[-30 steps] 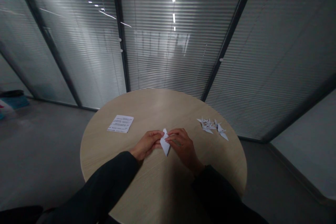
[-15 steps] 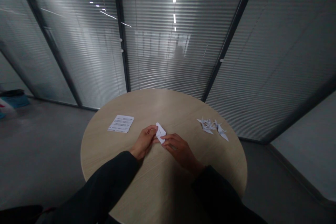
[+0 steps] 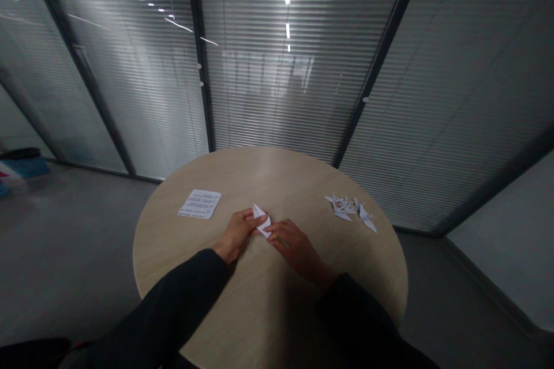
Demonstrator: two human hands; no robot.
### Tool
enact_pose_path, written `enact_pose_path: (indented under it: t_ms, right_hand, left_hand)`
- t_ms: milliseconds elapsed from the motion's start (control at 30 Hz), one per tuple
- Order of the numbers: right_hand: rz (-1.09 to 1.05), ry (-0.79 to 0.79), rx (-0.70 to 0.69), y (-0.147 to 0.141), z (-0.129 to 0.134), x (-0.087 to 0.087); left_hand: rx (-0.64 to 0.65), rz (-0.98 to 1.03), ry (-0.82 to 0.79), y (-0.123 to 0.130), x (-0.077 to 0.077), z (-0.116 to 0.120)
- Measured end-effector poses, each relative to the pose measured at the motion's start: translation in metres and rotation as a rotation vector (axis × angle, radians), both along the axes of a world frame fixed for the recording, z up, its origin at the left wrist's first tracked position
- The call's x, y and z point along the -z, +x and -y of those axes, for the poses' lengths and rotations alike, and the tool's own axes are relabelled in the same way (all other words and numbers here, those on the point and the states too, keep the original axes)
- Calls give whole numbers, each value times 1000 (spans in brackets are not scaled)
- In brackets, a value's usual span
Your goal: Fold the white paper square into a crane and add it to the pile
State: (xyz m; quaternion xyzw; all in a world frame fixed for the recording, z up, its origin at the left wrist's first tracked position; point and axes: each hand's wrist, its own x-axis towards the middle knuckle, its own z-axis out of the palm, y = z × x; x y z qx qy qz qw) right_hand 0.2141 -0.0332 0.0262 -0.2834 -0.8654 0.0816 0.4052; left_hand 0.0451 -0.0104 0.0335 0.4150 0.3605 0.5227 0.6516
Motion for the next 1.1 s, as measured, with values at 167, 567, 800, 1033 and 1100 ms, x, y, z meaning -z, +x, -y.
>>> enact_pose_path:
  t_ms: [167, 567, 800, 1033, 1100]
  right_hand:
    - [-150, -106, 51, -1, 2, -4]
    - [-432, -776, 131, 2, -10, 0]
    - [-576, -840, 170, 6, -13, -1]
    - [-666, -846, 214, 8, -14, -2]
    - [-663, -867, 211, 8, -12, -3]
  left_hand:
    - [-89, -42, 60, -1, -5, 1]
    - [6, -136, 159, 6, -2, 2]
    - [-4, -119, 100, 5, -7, 4]
    - [29, -228, 50, 4, -4, 3]
    - [24, -241, 64, 3, -4, 3]
